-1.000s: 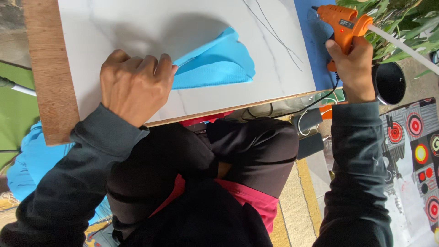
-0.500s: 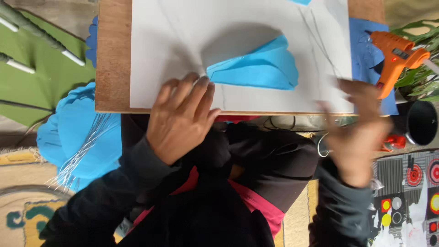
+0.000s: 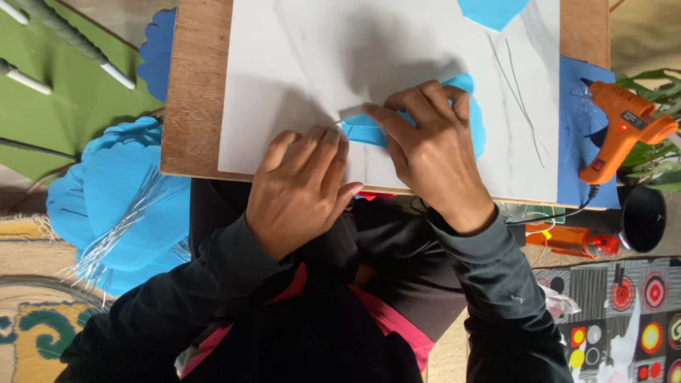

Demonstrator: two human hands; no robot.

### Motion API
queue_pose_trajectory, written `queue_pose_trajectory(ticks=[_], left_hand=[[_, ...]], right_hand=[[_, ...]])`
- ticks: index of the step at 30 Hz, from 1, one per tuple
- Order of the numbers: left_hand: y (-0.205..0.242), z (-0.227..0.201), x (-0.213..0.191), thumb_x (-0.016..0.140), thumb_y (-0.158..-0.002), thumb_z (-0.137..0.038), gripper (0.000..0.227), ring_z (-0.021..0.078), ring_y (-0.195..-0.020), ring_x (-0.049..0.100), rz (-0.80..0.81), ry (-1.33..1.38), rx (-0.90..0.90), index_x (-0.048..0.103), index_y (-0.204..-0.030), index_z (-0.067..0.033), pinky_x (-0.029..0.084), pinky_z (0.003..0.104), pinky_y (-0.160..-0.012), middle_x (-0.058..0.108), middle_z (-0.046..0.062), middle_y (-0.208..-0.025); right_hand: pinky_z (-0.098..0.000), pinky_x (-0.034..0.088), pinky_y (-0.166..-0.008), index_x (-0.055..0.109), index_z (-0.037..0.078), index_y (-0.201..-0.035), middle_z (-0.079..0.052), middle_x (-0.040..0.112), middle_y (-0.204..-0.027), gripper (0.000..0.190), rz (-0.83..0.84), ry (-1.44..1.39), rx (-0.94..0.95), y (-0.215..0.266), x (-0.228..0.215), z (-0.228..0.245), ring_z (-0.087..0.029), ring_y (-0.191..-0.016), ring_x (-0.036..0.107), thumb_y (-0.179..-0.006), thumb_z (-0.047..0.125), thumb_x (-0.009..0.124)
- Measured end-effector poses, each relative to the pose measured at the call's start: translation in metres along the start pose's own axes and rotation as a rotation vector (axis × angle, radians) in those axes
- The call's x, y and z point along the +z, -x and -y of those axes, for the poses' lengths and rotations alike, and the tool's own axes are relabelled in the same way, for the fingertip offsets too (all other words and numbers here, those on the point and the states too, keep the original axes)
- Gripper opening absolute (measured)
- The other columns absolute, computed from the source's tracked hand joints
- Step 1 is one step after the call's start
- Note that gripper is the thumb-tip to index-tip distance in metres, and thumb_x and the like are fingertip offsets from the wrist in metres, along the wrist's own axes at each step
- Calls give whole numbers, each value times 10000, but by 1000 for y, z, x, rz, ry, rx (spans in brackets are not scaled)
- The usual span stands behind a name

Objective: The person applies hot glue to a blue fabric petal, folds and pleats the fabric by hand to create a gathered shape, and then secures a wire to the base of the petal using their hands.

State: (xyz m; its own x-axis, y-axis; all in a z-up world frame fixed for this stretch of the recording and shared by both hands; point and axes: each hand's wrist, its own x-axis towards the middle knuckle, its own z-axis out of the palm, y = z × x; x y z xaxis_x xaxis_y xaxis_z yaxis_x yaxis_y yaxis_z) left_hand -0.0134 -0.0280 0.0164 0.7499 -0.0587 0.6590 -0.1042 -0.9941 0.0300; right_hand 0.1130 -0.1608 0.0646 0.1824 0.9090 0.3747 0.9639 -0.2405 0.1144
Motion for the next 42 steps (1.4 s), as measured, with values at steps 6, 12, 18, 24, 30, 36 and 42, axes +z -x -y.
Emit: queue_pose_trajectory(ticks=[6,12,18,24,30,36,42], left_hand=[[-1,-3,2,405,-924,-414,465,215,-953,541,28,-45,-11,582,-1029,3,402,332,-821,576,112,-1043],[-8,-9,1,451,-895,-422,407,210,-827,530,77,-81,-89,532,-1094,-76,369,331,-802,517,95,-1029],[-15,-19,5,428,-861,-481,502,186,-889,457,151,-160,-160,540,-1138,-78,367,363,-787,523,36,-1053],[-17,-18,5,454,-851,-488,488,178,-872,468,121,-169,-153,569,-1083,-74,371,367,-791,523,38,-1026],[-24,-22,-1,487,-816,-488,511,205,-909,465,182,-98,-196,574,-1060,-47,346,427,-863,515,58,-1028],[-32,-39,22,374,-840,-115,320,221,-971,507,85,-103,-80,582,-1043,20,378,310,-893,550,127,-1059],[-34,-49,18,363,-814,-204,404,207,-1028,484,177,-193,-140,553,-1098,12,373,298,-857,535,112,-1108]], right_hand=[[-373,292,-741,645,123,-1006,-46,547,-922,348,-3,-9,-1,2,0,1,-258,-845,476,-704,-49,655],[-369,301,-761,647,121,-985,-41,544,-895,206,-21,-33,-8,1,0,3,-249,-824,482,-799,31,643],[-412,335,-824,574,81,-1117,-96,541,-1080,479,80,-283,95,10,-14,-12,-289,-972,497,-664,-62,514],[-424,366,-832,573,-59,-1048,-184,537,-1038,418,32,-350,115,5,-29,-18,-334,-964,507,-675,-135,400],[-404,339,-775,556,4,-1094,-142,526,-1058,376,119,-33,56,17,-11,-4,-315,-880,502,-742,118,488],[-405,363,-785,534,-13,-1132,-155,514,-1107,348,89,-96,80,22,-6,-3,-322,-912,501,-806,95,472],[-438,372,-718,513,-40,-1110,-187,486,-1081,353,74,-176,164,29,-1,-11,-348,-879,471,-777,70,474]])
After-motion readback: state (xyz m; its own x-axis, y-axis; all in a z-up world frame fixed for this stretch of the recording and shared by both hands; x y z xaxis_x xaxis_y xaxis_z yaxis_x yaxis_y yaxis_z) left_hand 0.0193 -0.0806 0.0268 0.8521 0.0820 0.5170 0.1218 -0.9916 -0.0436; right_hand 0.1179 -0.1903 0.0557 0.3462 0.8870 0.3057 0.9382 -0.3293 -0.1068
